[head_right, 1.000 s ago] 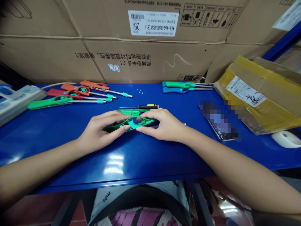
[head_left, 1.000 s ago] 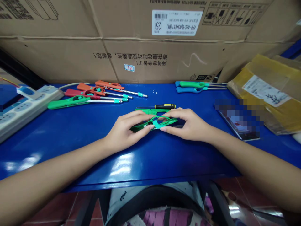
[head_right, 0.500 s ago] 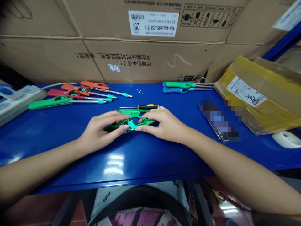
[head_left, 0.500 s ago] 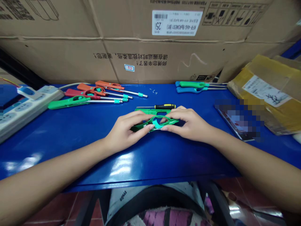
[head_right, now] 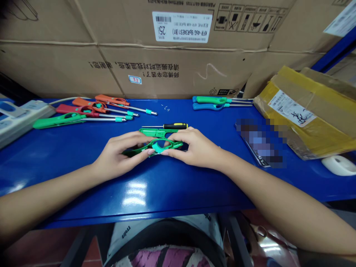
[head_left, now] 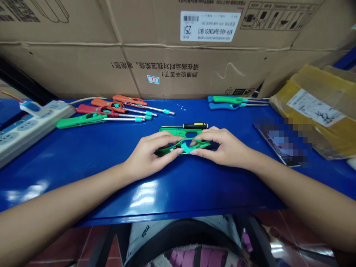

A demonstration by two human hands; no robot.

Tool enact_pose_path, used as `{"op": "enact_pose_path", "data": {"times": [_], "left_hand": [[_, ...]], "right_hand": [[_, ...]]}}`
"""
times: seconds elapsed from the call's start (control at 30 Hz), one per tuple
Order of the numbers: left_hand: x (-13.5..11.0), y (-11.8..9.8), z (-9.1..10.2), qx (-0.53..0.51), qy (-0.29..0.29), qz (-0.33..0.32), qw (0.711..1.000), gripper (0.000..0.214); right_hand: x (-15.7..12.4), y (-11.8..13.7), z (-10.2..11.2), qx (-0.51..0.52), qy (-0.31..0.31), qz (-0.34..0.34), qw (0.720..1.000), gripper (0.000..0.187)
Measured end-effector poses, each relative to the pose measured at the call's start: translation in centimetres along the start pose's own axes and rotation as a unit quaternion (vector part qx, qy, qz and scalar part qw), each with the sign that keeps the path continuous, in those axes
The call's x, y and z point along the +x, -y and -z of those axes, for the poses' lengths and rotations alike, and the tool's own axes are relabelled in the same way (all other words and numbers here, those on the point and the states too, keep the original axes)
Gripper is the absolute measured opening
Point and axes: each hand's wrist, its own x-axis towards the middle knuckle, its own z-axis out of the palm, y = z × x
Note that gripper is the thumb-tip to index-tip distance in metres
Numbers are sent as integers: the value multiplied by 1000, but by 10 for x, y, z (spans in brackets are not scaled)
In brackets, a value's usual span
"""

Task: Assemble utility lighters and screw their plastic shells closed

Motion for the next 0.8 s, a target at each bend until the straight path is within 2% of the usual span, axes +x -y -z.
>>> {"op": "enact_pose_path", "data": {"times": [0.23,0.8], "left_hand": [[-1,1,1,2,-4,-9,1000,23],[0,-2,1,-3,-6,-36,999,25]], "right_hand": [[0,0,1,-24,3,-4,1000,21],[-2,4,-2,-28,14,9,999,18]]}}
